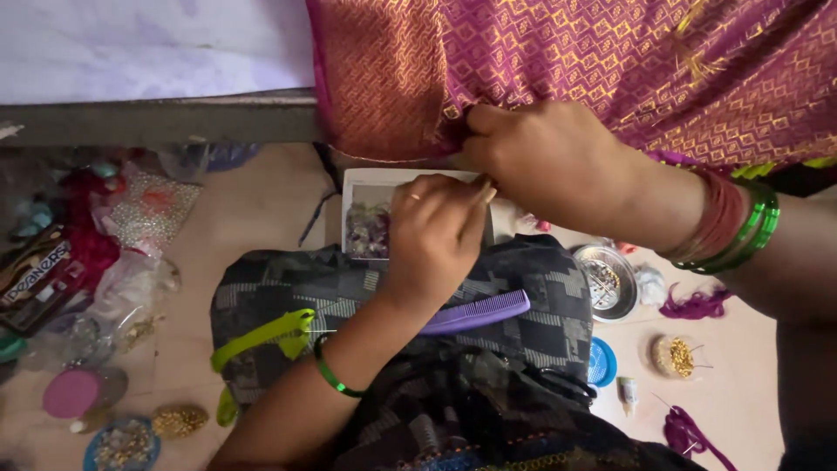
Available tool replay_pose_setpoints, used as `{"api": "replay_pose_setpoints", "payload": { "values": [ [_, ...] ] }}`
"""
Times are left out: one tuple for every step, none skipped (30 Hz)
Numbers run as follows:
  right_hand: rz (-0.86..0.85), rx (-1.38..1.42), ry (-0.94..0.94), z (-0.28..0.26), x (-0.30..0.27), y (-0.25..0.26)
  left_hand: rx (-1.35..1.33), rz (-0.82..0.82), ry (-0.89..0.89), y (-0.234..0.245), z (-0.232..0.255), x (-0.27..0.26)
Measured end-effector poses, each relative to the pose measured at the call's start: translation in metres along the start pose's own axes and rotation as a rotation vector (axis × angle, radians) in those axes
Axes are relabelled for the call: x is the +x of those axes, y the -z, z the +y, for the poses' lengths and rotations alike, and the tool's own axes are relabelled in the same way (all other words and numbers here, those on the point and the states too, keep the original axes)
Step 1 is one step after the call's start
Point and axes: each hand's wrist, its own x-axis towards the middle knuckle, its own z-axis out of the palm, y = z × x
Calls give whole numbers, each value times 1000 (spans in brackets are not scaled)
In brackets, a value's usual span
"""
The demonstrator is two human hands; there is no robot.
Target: Attaching and trimming decorative tassels on a sari.
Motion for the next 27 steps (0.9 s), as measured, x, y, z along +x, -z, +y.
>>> {"api": "replay_pose_setpoints", "payload": {
  "values": [
    [1, 2, -4, 1, -2, 0, -2, -4, -2, 1, 3, 4],
    [-23, -28, -8, 3, -4, 0, 17, -23, -26, 2, 5, 7],
    [-47, -58, -11, 4, -6, 0, 35, -41, -50, 4, 8, 10],
    [-47, -58, -13, 6, -13, 1, 33, -42, -51, -3, 4, 4],
    [70, 97, 8, 7, -20, 2, -115, -104, 216, -10, 0, -3],
    [188, 249, 30, 9, -27, 4, -265, -169, 480, -18, -3, -10],
    [188, 247, 29, 6, -35, 3, -267, -168, 479, -27, -13, -22],
    [283, 286, -7, 3, -43, 1, -651, -222, 771, -36, -22, -35],
    [378, 324, -43, 0, -51, -1, -1040, -270, 1058, -44, -32, -49],
    [377, 327, -45, -5, -56, -10, -1039, -272, 1062, -45, -33, -52],
    [305, 496, -150, -10, -61, -18, -1114, -259, 1120, -45, -33, -55],
    [232, 663, -262, -14, -68, -28, -1190, -254, 1177, -47, -34, -58],
    [233, 663, -271, -16, -73, -35, -1191, -264, 1180, -47, -33, -57],
    [286, 701, -317, -17, -76, -41, -1211, -215, 1165, -45, -32, -55],
    [340, 738, -361, -19, -79, -46, -1231, -166, 1150, -43, -31, -53],
    [345, 742, -364, -15, -83, -48, -1227, -171, 1152, -43, -31, -52],
    [351, 685, -350, -13, -87, -50, -1190, -160, 1105, -41, -31, -51],
    [356, 628, -332, -9, -91, -52, -1153, -144, 1057, -40, -30, -51],
    [359, 631, -332, -9, -91, -53, -1148, -145, 1057, -36, -28, -47],
    [323, 595, -225, -8, -90, -53, -992, -167, 1007, -32, -26, -42],
    [287, 558, -119, -7, -90, -53, -837, -188, 954, -28, -24, -37],
    [289, 557, -122, -9, -82, -41, -837, -191, 952, -23, -21, -30],
    [276, 463, -48, -10, -74, -30, -598, -189, 748, -18, -18, -24],
    [259, 370, 23, -12, -66, -18, -362, -184, 544, -14, -15, -18],
    [259, 370, 19, -9, -55, -11, -364, -188, 543, -12, -14, -15],
    [317, 265, 68, -5, -43, -5, -287, -184, 451, -10, -12, -13],
    [374, 160, 118, -2, -31, 2, -209, -180, 358, -8, -11, -10]
  ]
}}
